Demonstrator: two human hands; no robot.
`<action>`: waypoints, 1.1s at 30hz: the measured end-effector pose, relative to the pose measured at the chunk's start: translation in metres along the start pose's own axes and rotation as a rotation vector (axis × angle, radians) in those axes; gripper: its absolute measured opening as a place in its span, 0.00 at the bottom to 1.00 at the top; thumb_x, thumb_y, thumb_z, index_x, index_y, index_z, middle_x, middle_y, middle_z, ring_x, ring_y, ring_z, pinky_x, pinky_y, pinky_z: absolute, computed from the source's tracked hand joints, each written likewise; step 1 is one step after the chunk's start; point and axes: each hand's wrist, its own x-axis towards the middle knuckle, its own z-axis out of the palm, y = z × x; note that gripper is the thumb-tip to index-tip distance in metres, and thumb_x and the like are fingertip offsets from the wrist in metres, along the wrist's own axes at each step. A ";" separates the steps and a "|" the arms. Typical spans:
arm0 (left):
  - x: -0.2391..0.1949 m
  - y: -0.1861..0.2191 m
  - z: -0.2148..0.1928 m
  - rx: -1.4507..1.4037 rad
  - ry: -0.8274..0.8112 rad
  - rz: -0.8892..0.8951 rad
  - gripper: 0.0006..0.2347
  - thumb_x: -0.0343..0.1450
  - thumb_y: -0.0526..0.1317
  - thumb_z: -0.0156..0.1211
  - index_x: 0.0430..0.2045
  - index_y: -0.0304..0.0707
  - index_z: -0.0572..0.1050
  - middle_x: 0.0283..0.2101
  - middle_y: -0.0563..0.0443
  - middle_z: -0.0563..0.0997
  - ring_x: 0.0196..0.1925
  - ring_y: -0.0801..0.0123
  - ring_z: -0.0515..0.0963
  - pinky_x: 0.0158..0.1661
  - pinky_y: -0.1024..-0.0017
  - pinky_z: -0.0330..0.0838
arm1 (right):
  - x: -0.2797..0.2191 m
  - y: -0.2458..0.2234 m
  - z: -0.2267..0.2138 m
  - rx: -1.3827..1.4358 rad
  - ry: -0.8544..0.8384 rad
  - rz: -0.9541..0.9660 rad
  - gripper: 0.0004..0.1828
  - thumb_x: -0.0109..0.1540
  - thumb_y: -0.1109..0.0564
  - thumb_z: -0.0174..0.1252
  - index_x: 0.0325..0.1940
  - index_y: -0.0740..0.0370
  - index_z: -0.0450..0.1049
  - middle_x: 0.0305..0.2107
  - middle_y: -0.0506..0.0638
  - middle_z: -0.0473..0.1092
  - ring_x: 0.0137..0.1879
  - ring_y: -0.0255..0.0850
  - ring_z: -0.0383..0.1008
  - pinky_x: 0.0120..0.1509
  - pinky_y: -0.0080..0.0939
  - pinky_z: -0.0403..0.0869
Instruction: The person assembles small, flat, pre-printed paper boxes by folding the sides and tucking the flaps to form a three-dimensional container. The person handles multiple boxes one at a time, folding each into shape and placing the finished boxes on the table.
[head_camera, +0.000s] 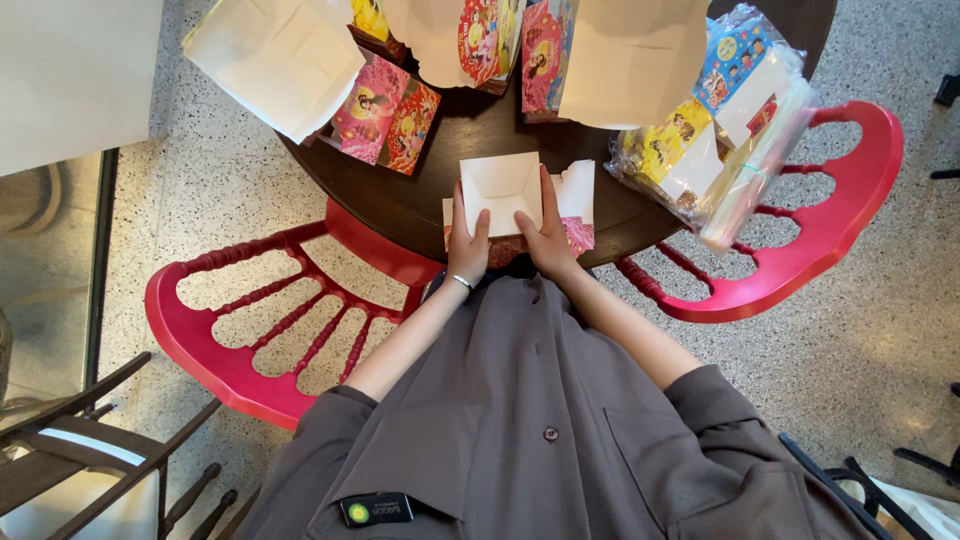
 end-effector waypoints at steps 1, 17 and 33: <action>-0.001 0.002 0.001 -0.030 0.011 -0.033 0.32 0.80 0.44 0.49 0.76 0.31 0.43 0.77 0.36 0.58 0.76 0.57 0.62 0.71 0.66 0.57 | 0.001 0.004 0.001 0.041 0.017 0.045 0.44 0.68 0.60 0.53 0.82 0.62 0.37 0.77 0.61 0.47 0.80 0.48 0.52 0.79 0.44 0.55; -0.018 0.058 0.019 0.248 -0.321 0.007 0.20 0.74 0.40 0.61 0.61 0.34 0.70 0.59 0.39 0.78 0.61 0.62 0.77 0.59 0.66 0.71 | -0.043 -0.183 -0.186 -0.203 -0.017 0.255 0.12 0.65 0.62 0.64 0.52 0.69 0.80 0.40 0.52 0.80 0.46 0.32 0.77 0.52 0.32 0.77; -0.017 0.020 -0.008 0.051 0.176 -0.094 0.14 0.77 0.38 0.57 0.56 0.31 0.73 0.49 0.46 0.80 0.46 0.74 0.83 0.47 0.76 0.76 | 0.304 -0.187 -0.169 -0.932 -0.220 -0.570 0.11 0.63 0.60 0.63 0.49 0.59 0.84 0.32 0.53 0.79 0.34 0.38 0.76 0.37 0.42 0.73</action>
